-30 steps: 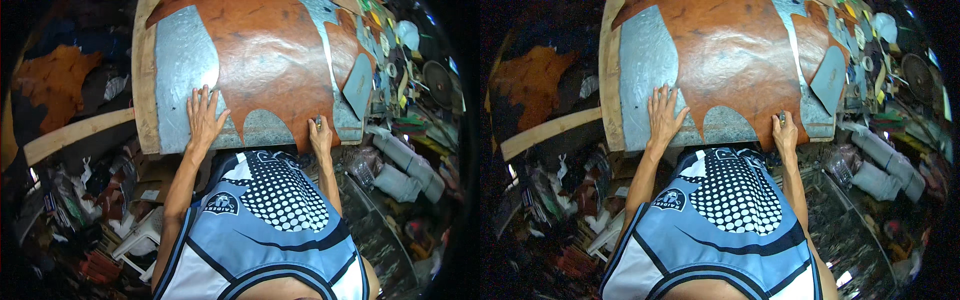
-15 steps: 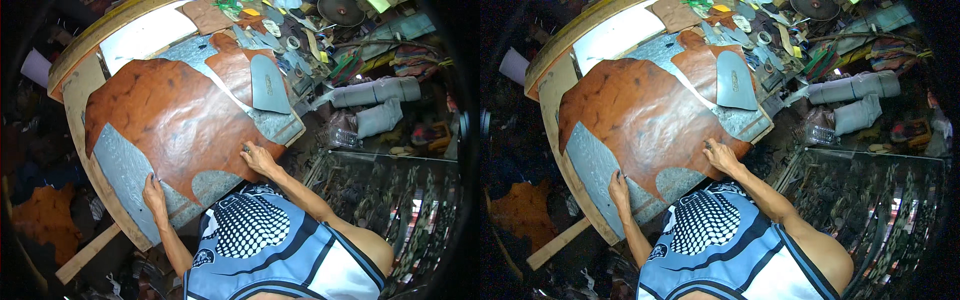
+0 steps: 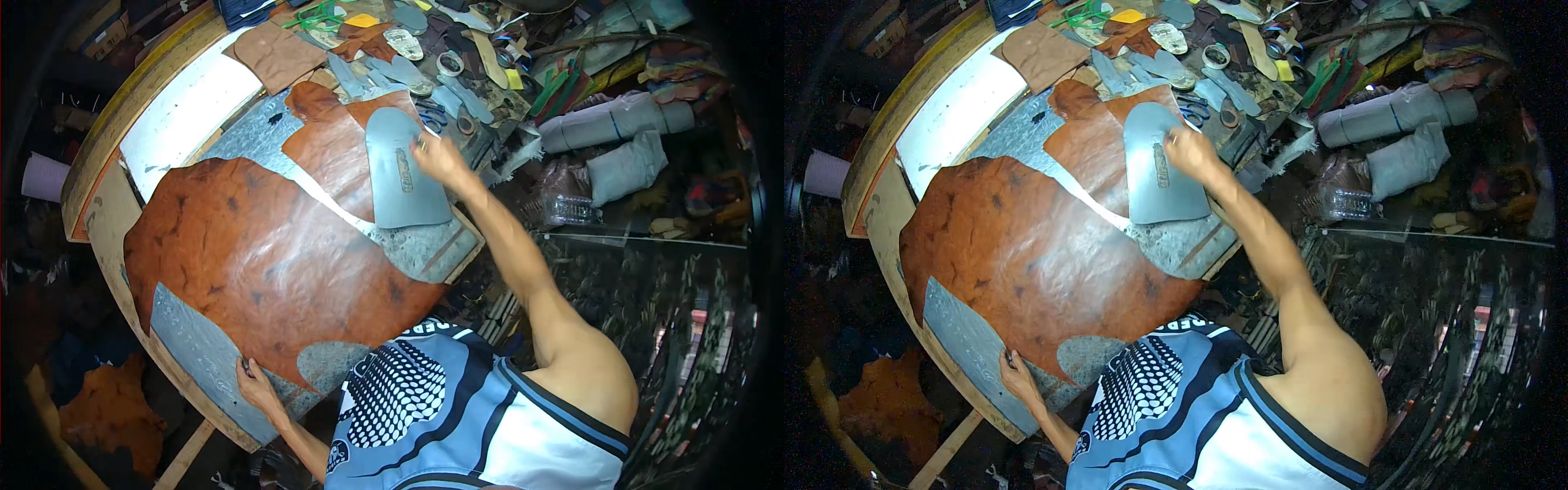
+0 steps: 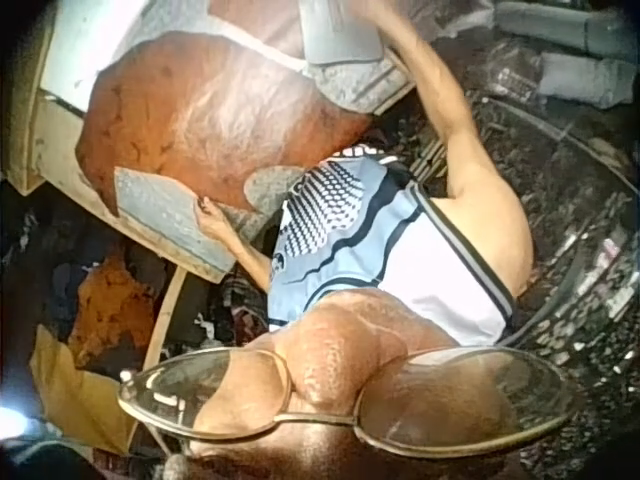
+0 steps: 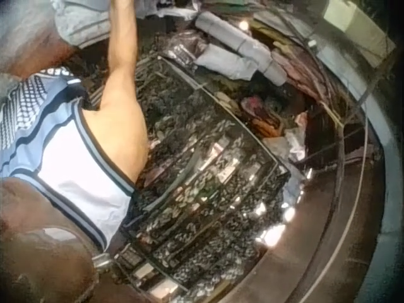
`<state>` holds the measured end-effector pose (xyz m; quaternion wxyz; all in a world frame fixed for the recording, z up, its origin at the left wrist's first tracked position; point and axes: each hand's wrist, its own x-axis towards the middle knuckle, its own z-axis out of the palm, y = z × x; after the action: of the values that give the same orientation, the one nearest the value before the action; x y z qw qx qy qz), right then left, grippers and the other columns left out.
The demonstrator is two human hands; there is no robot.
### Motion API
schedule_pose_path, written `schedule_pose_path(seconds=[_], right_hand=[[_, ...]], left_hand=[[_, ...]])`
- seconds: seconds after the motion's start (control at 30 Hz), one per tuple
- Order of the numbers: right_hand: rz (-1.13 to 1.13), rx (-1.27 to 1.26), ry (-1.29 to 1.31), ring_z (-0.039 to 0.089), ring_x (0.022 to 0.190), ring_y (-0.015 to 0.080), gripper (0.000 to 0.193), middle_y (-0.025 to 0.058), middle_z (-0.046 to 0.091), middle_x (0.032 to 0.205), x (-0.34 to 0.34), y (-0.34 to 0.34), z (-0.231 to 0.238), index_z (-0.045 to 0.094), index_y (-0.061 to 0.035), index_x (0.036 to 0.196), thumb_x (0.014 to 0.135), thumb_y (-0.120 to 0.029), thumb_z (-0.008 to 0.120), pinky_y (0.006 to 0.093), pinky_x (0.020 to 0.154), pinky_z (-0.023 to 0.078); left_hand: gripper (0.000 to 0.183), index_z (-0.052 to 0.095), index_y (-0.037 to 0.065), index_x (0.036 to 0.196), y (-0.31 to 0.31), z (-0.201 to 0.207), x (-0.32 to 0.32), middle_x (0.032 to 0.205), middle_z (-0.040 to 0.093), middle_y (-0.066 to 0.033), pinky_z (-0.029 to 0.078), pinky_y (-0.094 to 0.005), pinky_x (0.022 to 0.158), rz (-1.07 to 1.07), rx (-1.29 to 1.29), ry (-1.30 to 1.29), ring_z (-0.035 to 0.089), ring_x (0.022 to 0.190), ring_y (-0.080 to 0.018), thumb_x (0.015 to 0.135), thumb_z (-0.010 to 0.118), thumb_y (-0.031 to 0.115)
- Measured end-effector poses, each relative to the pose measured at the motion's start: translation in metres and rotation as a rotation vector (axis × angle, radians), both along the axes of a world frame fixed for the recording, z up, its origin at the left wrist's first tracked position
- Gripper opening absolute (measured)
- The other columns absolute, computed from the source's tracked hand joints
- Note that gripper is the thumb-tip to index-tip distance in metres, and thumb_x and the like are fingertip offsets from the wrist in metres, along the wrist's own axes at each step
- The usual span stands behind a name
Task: Cutting out leather shapes using a metal template and a knife.
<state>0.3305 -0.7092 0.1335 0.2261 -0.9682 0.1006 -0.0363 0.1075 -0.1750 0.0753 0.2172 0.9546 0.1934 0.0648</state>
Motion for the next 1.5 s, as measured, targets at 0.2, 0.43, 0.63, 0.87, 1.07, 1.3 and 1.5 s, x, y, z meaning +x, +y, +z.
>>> schedule_pose_path(seconds=[0.2, 0.43, 0.63, 0.87, 1.07, 1.3, 1.5], right_hand=[[-0.278, -0.018, 0.016, 0.069, 0.073, 0.0360, 0.030, 0.0222, 0.070, 0.081, 0.141, -0.128, -0.061, 0.069, -0.0047, 0.102, 0.081, -0.024, 0.060, 0.0457, 0.068, 0.054], [-0.387, 0.274, 0.278, 0.065, 0.052, 0.0247, 0.024, 0.0152, 0.067, 0.067, 0.219, -0.159, -0.071, 0.070, -0.0004, 0.087, 0.077, -0.020, 0.063, 0.0372, 0.052, 0.053], [-0.471, 0.431, 0.019, 0.058, 0.044, 0.0198, 0.021, 0.0108, 0.062, 0.059, 0.232, -0.202, -0.064, 0.068, -0.0024, 0.088, 0.082, -0.021, 0.063, 0.0355, 0.043, 0.047], [-0.330, 0.286, 0.263, 0.056, 0.045, 0.0184, 0.025, 0.0095, 0.061, 0.061, 0.192, -0.275, -0.050, 0.066, 0.0003, 0.082, 0.083, -0.025, 0.066, 0.0349, 0.040, 0.045], [-0.324, 0.106, 0.466, 0.051, 0.040, 0.0157, 0.030, 0.0060, 0.056, 0.057, 0.150, -0.266, -0.052, 0.064, -0.0049, 0.080, 0.081, -0.034, 0.072, 0.0346, 0.038, 0.040], [-0.054, -0.061, 0.435, 0.066, 0.094, 0.0436, 0.055, 0.0297, 0.067, 0.095, 0.075, -0.121, -0.007, 0.070, 0.0041, 0.096, 0.080, -0.048, 0.071, 0.0481, 0.082, 0.052], [-0.112, 0.105, 0.411, 0.064, 0.099, 0.0458, 0.060, 0.0297, 0.067, 0.100, -0.007, -0.060, 0.005, 0.062, 0.0068, 0.116, 0.082, -0.041, 0.070, 0.0488, 0.086, 0.051]], left_hand=[[0.044, 0.061, -0.005, 0.117, -0.017, 0.014, 0.015, 0.088, 0.065, -0.0169, 0.047, -0.0368, 0.067, 0.150, -0.077, 0.195, 0.057, 0.071, -0.0257, 0.094, 0.063, 0.032], [0.040, 0.060, -0.003, 0.117, -0.011, 0.001, 0.008, 0.088, 0.063, -0.0137, 0.045, -0.0348, 0.065, 0.206, -0.127, 0.145, 0.053, 0.071, -0.0211, 0.092, 0.066, 0.027], [0.039, 0.060, -0.003, 0.116, -0.018, 0.014, 0.015, 0.086, 0.052, -0.0035, 0.042, -0.0294, 0.067, 0.256, -0.267, 0.218, 0.044, 0.073, -0.0142, 0.092, 0.067, 0.027], [0.040, 0.055, -0.002, 0.117, 0.003, 0.006, 0.014, 0.090, 0.054, -0.0040, 0.041, -0.0268, 0.066, 0.244, -0.434, 0.171, 0.044, 0.076, -0.0122, 0.092, 0.068, 0.026], [0.032, 0.053, 0.004, 0.106, 0.023, 0.009, 0.018, 0.081, 0.048, 0.0017, 0.031, -0.0210, 0.058, 0.375, -0.639, 0.327, 0.038, 0.068, -0.0065, 0.091, 0.071, 0.025], [0.030, 0.053, 0.007, 0.105, 0.014, 0.018, 0.024, 0.073, 0.043, 0.0056, 0.029, -0.0207, 0.051, 0.376, -0.605, 0.319, 0.036, 0.060, -0.0048, 0.090, 0.071, 0.025], [0.030, 0.055, 0.006, 0.105, 0.022, 0.004, 0.016, 0.076, 0.041, 0.0064, 0.030, -0.0199, 0.054, 0.396, -0.564, 0.296, 0.035, 0.063, -0.0048, 0.089, 0.073, 0.024]])
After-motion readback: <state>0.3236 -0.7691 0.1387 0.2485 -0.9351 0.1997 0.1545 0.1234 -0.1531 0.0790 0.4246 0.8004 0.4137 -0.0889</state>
